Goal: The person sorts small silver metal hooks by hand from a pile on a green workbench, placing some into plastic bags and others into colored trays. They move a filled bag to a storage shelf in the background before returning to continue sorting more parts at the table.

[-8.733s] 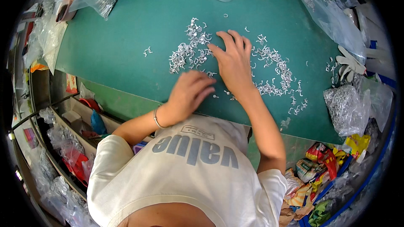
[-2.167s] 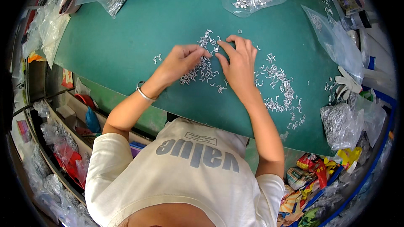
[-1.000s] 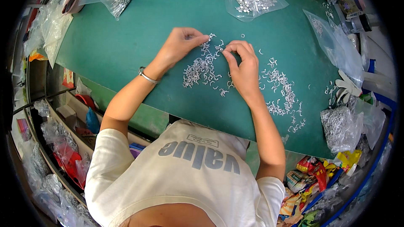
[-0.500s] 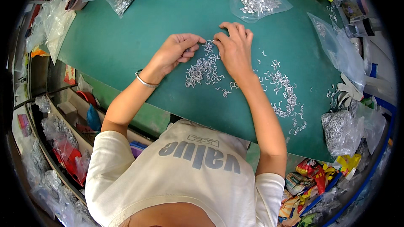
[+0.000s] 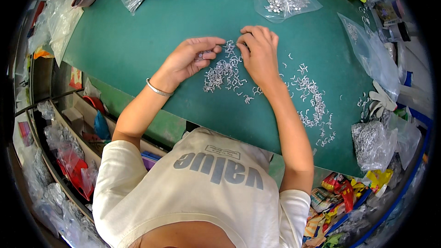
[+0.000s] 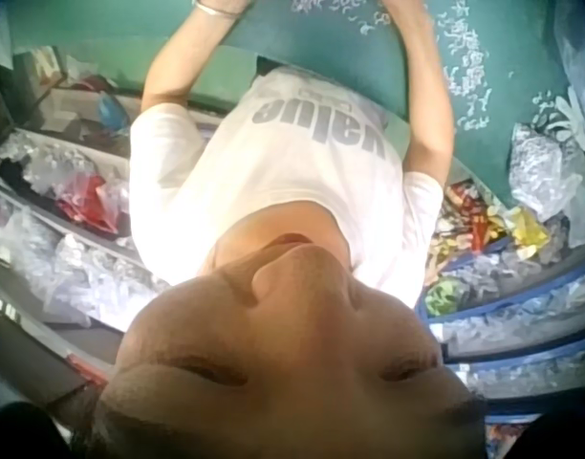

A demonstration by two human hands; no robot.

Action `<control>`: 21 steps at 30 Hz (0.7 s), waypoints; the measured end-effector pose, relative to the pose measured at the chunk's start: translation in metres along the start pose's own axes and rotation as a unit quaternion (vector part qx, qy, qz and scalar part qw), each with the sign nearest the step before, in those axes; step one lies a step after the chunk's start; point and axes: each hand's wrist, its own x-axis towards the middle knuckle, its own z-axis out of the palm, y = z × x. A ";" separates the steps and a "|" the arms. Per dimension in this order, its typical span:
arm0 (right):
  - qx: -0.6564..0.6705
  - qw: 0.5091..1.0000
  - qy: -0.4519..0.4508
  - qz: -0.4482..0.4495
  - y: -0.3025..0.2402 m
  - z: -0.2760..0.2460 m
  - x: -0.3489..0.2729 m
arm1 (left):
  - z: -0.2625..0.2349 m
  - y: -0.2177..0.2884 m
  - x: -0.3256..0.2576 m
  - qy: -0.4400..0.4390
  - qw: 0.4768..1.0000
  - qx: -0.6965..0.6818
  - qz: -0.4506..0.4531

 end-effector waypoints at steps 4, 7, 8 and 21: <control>0.025 0.998 0.026 0.047 -0.001 0.003 0.000 | -0.011 -0.004 0.001 -0.053 0.994 -0.090 -0.027; -0.034 0.999 0.024 -0.006 -0.004 0.003 0.001 | -0.007 -0.006 -0.003 -0.007 0.997 -0.076 -0.005; -0.036 0.999 0.029 -0.001 -0.003 0.004 0.001 | -0.006 -0.006 -0.004 -0.012 0.996 -0.084 -0.005; 0.131 0.983 0.082 0.094 -0.022 -0.020 0.005 | 0.034 0.000 0.007 -0.001 0.979 -0.205 -0.021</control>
